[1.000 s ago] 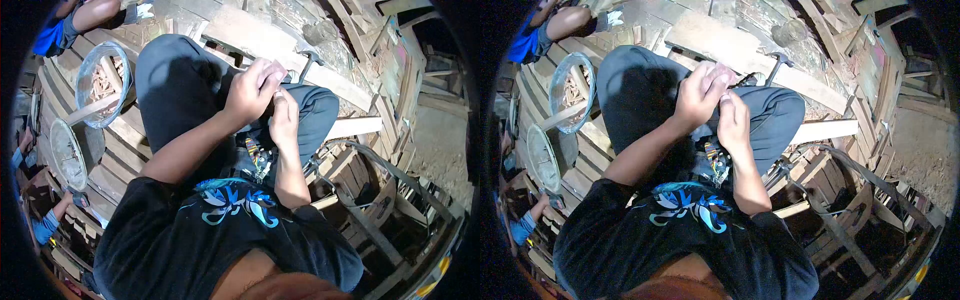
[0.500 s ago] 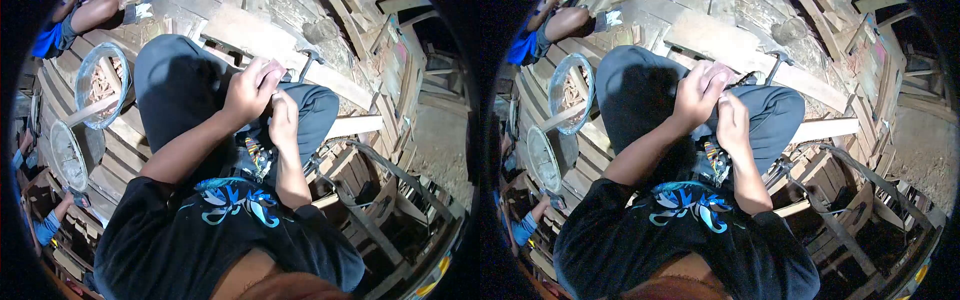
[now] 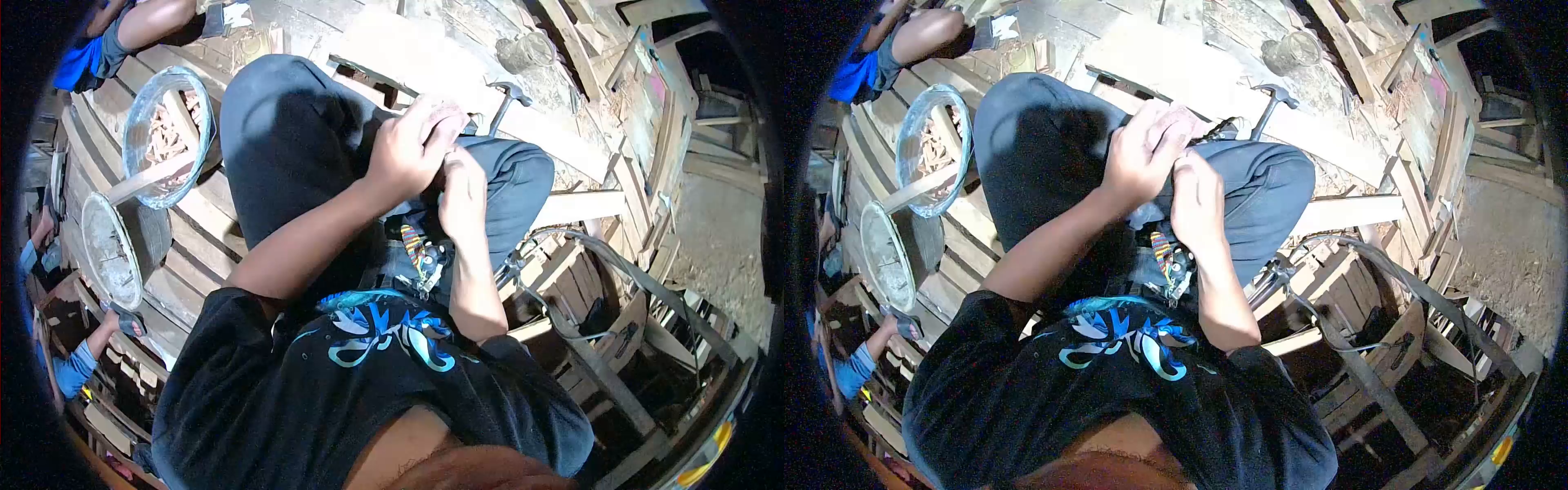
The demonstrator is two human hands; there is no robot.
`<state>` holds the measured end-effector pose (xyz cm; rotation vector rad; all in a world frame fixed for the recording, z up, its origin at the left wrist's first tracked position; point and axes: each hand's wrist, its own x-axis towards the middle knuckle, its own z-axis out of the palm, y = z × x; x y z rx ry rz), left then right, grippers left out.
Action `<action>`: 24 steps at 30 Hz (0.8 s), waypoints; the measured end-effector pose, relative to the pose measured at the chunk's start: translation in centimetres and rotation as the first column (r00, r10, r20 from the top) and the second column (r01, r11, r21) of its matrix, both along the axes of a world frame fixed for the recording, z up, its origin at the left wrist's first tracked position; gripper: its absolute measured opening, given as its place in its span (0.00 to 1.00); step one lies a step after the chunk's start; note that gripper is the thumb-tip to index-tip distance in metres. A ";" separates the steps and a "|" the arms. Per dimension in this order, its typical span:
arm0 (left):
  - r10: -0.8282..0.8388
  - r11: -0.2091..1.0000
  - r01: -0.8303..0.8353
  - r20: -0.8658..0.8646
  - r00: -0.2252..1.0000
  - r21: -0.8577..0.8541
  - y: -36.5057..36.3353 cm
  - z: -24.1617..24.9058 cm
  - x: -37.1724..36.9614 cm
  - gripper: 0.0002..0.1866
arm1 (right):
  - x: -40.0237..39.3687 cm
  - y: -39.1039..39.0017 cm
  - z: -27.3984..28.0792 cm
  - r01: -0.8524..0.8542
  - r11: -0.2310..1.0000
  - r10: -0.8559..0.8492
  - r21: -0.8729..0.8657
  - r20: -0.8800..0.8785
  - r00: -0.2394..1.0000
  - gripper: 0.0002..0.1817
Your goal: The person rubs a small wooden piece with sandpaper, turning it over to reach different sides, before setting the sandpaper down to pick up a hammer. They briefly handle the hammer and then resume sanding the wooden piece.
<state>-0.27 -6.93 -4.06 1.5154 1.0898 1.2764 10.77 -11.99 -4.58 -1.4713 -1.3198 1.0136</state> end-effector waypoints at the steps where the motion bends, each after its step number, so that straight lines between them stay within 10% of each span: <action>1: 0.021 0.999 -0.018 0.075 0.997 -0.041 0.6 -0.6 0.3 0.09 | -0.1 -0.1 -0.1 0.001 0.999 -0.002 0.048 0.003 1.000 0.14; 3: 0.073 0.989 -0.042 0.215 0.974 -0.145 1.2 -1.8 1.0 0.10 | -0.1 -0.2 0.2 0.014 1.000 -0.013 -0.020 0.043 0.999 0.13; 7: 0.002 0.999 -0.006 -0.151 0.988 -0.031 0.1 -1.0 0.3 0.09 | 0.1 -0.3 -0.6 0.054 0.996 -0.057 0.074 0.035 0.998 0.14; 9: 0.050 0.998 -0.042 0.144 0.988 -0.057 1.5 -1.1 0.9 0.10 | 0.4 -0.3 -0.7 -0.006 1.000 0.007 -0.012 0.086 0.996 0.14; 13: -0.026 0.993 0.010 -0.133 0.991 -0.116 -0.2 -0.8 0.1 0.11 | 0.5 -0.4 -1.0 0.028 0.998 -0.028 -0.056 0.007 1.000 0.14; 18: 0.074 0.994 -0.053 0.230 0.970 -0.097 1.1 -1.6 1.3 0.13 | 0.2 0.0 -0.6 0.049 0.997 -0.049 -0.056 -0.003 0.999 0.15; 19: 0.020 0.991 -0.038 -0.139 0.990 -0.130 0.1 -0.4 0.4 0.14 | 0.3 0.1 -0.4 0.047 0.997 -0.049 -0.067 -0.028 0.998 0.15; 23: 0.042 0.992 -0.062 -0.171 0.984 -0.114 1.1 -1.7 0.5 0.13 | 0.2 -0.5 -1.6 0.062 0.998 -0.061 -0.003 0.074 0.995 0.13; 24: 0.048 0.992 -0.017 0.244 0.969 -0.128 1.8 -1.6 1.1 0.12 | 0.6 -0.1 -0.3 -0.024 1.000 0.023 0.010 0.110 0.994 0.12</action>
